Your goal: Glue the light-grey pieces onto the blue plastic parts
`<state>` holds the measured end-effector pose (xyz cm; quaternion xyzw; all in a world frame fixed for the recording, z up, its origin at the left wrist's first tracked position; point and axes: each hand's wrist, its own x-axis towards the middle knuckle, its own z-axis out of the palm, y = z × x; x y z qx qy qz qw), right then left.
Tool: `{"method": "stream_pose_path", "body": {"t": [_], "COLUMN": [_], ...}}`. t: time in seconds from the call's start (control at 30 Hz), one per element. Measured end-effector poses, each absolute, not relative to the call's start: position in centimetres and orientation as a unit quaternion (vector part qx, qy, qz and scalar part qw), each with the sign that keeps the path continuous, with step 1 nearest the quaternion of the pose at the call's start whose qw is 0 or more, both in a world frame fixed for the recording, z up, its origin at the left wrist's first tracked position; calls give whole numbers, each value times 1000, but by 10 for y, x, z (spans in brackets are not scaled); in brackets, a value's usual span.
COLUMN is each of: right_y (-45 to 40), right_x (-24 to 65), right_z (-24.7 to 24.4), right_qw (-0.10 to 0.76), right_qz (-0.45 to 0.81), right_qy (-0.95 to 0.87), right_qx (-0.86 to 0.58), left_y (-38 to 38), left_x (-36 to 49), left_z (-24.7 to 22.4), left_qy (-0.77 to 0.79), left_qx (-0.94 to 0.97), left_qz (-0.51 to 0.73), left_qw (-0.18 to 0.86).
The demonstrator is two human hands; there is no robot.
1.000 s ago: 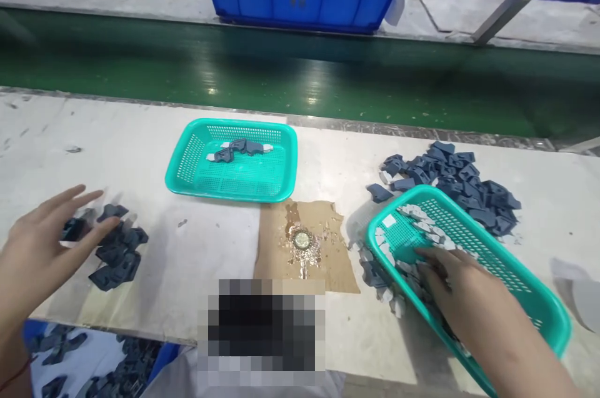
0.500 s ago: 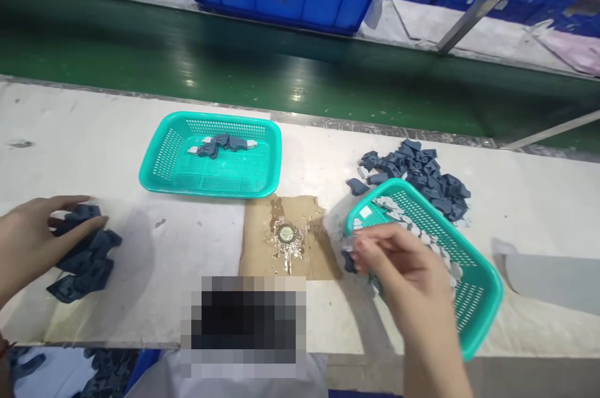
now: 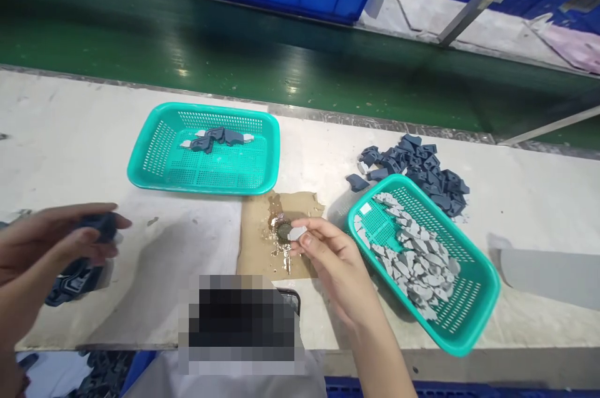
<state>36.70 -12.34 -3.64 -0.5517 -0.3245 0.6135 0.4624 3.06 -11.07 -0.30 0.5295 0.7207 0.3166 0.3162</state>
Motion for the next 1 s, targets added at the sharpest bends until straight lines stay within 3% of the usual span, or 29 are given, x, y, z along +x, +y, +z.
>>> {"method": "stream_pose_path", "body": {"t": [0.17,0.33,0.43,0.7,1.0], "right_y": [-123,-123,-124,-122,-112], "right_x": [363,362,363,360,358], "right_z": [-39,-38,-39,-41,-50], "right_qw": [468,475,447,322,202], "right_qz": [605,591,510,326,149], "right_qy": [-320,-351,-436,-595,-773], "right_qx": [-559,-550,-592,-660,-583], "left_y": [-120,-126,-128,-131,-132], "left_x": [86,108,115,124,127], "left_z": [-5,-20,-24,-33,-36], "left_qy": [622,571,532,528,543], "left_qx": [452,432,420,415,420], "left_qz": [362,328,333,332,331], "left_qw": [527,617,656,662,648]}}
